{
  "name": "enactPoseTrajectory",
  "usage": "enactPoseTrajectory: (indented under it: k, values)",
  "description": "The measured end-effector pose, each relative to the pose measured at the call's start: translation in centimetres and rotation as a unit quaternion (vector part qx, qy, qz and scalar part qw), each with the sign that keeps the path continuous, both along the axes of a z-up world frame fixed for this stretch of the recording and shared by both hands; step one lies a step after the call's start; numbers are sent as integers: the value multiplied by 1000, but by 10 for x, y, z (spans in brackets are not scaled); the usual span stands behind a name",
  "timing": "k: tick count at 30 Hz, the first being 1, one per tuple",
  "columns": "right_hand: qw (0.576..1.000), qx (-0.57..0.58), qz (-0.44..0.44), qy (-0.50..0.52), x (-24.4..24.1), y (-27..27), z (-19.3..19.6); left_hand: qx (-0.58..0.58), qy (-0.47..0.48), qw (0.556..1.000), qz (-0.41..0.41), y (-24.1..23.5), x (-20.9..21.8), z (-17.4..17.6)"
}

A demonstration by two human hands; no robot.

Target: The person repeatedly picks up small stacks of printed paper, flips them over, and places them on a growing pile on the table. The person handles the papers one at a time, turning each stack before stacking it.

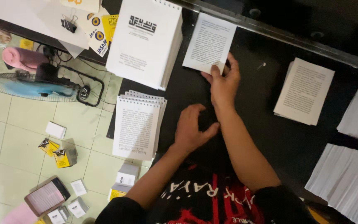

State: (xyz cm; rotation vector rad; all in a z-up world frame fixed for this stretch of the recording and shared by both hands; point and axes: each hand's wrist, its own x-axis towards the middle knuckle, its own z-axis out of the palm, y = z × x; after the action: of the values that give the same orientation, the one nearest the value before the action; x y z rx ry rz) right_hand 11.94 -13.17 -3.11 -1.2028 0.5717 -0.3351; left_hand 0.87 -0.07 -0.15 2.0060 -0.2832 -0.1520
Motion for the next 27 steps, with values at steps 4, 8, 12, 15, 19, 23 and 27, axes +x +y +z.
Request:
enactPoseTrajectory:
  k: [4,8,12,15,19,23,27]
  values:
    - [1000,-30,4,3,23,-15,-5,19,-37,999,-21,-1,0,-4]
    - [998,-38,-5,57,38,-15,6,88,-54,993,-56,0,9,13]
    - [997,-21,8,81,48,-19,6,100,-82,990,-61,3,13,20]
    - [997,-43,42,51,48,-24,-4,89,-91,990,-55,3,15,20]
    - [996,-49,10,80,51,-23,-5,91,-86,991,-49,3,15,22]
    - [996,-17,7,91,53,-24,2,102,-87,989,-61,3,17,26]
    - [991,-48,-5,126,58,-23,1,105,-91,989,-60,0,19,29]
